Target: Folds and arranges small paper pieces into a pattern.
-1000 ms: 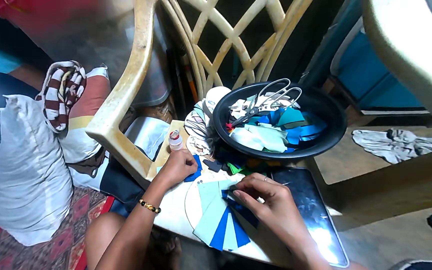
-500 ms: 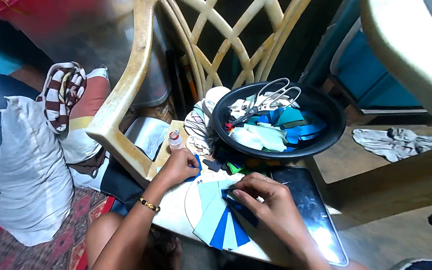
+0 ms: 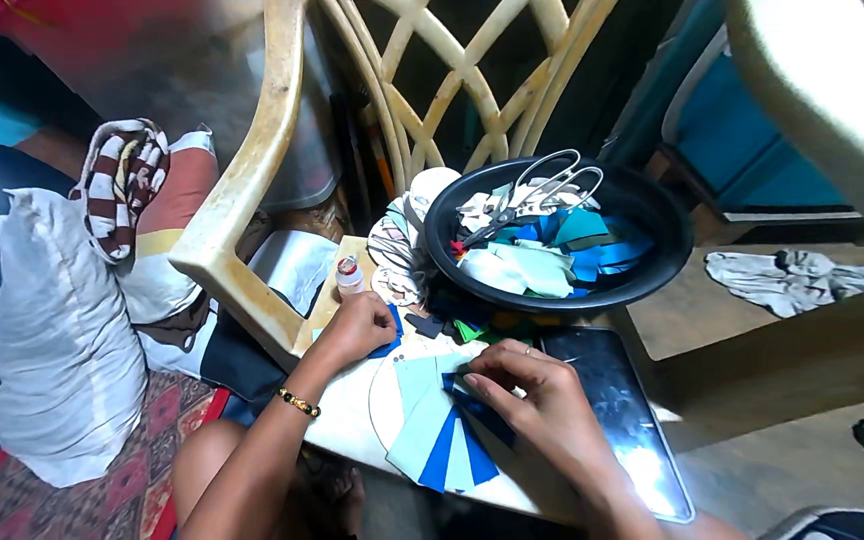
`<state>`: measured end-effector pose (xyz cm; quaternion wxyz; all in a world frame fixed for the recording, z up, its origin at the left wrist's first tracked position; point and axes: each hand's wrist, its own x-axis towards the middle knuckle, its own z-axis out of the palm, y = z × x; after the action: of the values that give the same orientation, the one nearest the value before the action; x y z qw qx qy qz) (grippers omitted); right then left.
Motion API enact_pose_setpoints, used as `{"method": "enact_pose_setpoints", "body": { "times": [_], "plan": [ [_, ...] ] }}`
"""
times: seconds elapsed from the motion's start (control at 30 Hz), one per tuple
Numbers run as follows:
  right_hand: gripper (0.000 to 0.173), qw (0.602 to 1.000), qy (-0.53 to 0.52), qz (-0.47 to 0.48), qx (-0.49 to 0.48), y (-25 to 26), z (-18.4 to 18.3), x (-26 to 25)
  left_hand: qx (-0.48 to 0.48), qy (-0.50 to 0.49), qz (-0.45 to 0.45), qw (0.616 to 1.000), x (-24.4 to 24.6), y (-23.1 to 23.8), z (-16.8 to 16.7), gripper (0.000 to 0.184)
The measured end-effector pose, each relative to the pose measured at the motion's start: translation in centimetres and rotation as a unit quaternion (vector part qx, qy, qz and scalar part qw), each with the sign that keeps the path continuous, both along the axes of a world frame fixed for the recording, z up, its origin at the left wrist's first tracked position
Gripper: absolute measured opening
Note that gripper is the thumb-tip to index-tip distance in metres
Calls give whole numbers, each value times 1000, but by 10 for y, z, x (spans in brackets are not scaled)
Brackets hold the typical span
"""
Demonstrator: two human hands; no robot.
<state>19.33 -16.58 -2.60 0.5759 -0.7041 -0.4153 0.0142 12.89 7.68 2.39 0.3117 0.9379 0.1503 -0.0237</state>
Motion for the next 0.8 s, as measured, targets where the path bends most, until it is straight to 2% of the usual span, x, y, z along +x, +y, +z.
{"method": "enact_pose_setpoints", "body": {
  "times": [0.3,0.47,0.63,0.8],
  "plan": [
    [14,996,35,-83,2,-1,3,1,1,-20,8,1000,1,3,-5,9],
    [13,996,36,-85,3,0,2,0,-30,-15,48,998,1,2,-2,9],
    [13,996,33,-76,13,1,2,0,-64,-61,83,993,-5,2,-7,5],
    [13,997,31,-72,18,1,1,-1,-51,-131,108,984,-12,0,-18,9]
  ]
}}
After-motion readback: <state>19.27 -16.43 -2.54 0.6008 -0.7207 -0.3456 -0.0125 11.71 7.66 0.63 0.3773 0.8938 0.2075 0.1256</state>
